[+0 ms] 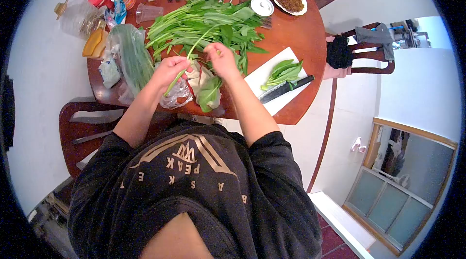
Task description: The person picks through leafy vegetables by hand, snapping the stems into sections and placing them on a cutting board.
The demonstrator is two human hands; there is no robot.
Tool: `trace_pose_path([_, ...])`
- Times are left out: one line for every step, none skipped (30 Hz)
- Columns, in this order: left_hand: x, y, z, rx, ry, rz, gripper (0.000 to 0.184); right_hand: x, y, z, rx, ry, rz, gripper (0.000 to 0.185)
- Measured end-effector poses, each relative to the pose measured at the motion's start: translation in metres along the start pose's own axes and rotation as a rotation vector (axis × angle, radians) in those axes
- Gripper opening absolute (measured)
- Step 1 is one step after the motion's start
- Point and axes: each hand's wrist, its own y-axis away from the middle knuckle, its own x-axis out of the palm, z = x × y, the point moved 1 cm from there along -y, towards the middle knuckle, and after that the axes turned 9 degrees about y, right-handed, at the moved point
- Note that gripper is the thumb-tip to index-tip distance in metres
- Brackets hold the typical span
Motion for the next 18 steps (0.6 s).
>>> trace_pose_path([0.0, 0.0, 0.003, 0.005, -0.022, 0.014, 0.025, -0.01, -0.007, -0.01, 0.096, 0.015, -0.023, 0.021])
trace_pose_path([0.0, 0.0, 0.004, 0.01, -0.044, 0.028, 0.025, -0.024, -0.014, -0.019, -0.022, 0.156, -0.087, 0.019])
trace_pose_path([0.0, 0.001, 0.003, 0.004, -0.072, 0.068, 0.025, -0.035, -0.018, -0.024, -0.142, 0.297, -0.152, 0.018])
trace_pose_path([-0.001, 0.003, 0.001, -0.003, -0.1, 0.107, 0.025, -0.043, -0.014, -0.009, -0.179, 0.397, -0.132, 0.018])
trace_pose_path([-0.001, 0.006, -0.001, -0.011, -0.127, 0.146, 0.025, -0.052, -0.01, 0.007, -0.216, 0.498, -0.112, 0.018])
trace_pose_path([0.0, 0.007, -0.002, -0.004, -0.117, 0.17, 0.024, -0.057, -0.007, 0.021, -0.253, 0.599, -0.09, 0.019])
trace_pose_path([0.001, 0.009, -0.004, 0.003, -0.108, 0.193, 0.024, -0.056, -0.007, 0.024, -0.315, 0.717, -0.069, 0.019])
trace_pose_path([0.002, 0.011, -0.006, 0.011, -0.098, 0.215, 0.023, -0.055, -0.008, 0.027, -0.379, 0.835, -0.047, 0.018])
trace_pose_path([0.003, 0.013, -0.011, 0.011, -0.11, 0.213, 0.023, -0.053, -0.01, 0.03, -0.444, 0.951, -0.023, 0.018])
trace_pose_path([0.003, 0.015, -0.016, 0.01, -0.121, 0.21, 0.023, -0.053, -0.011, 0.033, -0.423, 1.003, 0.03, 0.018])
trace_pose_path([0.002, 0.016, -0.018, 0.009, -0.13, 0.207, 0.022, -0.053, -0.013, 0.036, -0.401, 1.056, 0.085, 0.018])
trace_pose_path([0.0, 0.015, -0.018, 0.006, -0.122, 0.2, 0.022, -0.054, -0.014, 0.037, -0.378, 1.11, 0.14, 0.018])
trace_pose_path([-0.003, 0.014, -0.016, 0.004, -0.113, 0.193, 0.022, -0.055, -0.015, 0.036, -0.36, 1.056, 0.124, 0.018])
trace_pose_path([-0.006, 0.012, -0.013, 0.0, -0.103, 0.186, 0.022, -0.055, -0.015, 0.035, -0.339, 1.002, 0.109, 0.017])
trace_pose_path([-0.007, 0.011, -0.009, -0.01, -0.112, 0.182, 0.022, -0.056, -0.015, 0.032, -0.318, 0.947, 0.095, 0.017])
trace_pose_path([-0.009, 0.01, -0.006, -0.021, -0.121, 0.179, 0.022, -0.057, -0.022, 0.022, -0.183, 0.667, 0.019, 0.017])
trace_pose_path([-0.009, 0.01, -0.004, -0.032, -0.131, 0.179, 0.022, -0.059, -0.034, 0.006, -0.048, 0.386, -0.057, 0.017])
trace_pose_path([-0.007, 0.01, -0.003, -0.023, -0.139, 0.182, 0.021, -0.061, -0.039, 0.001, 0.085, 0.105, -0.13, 0.017])
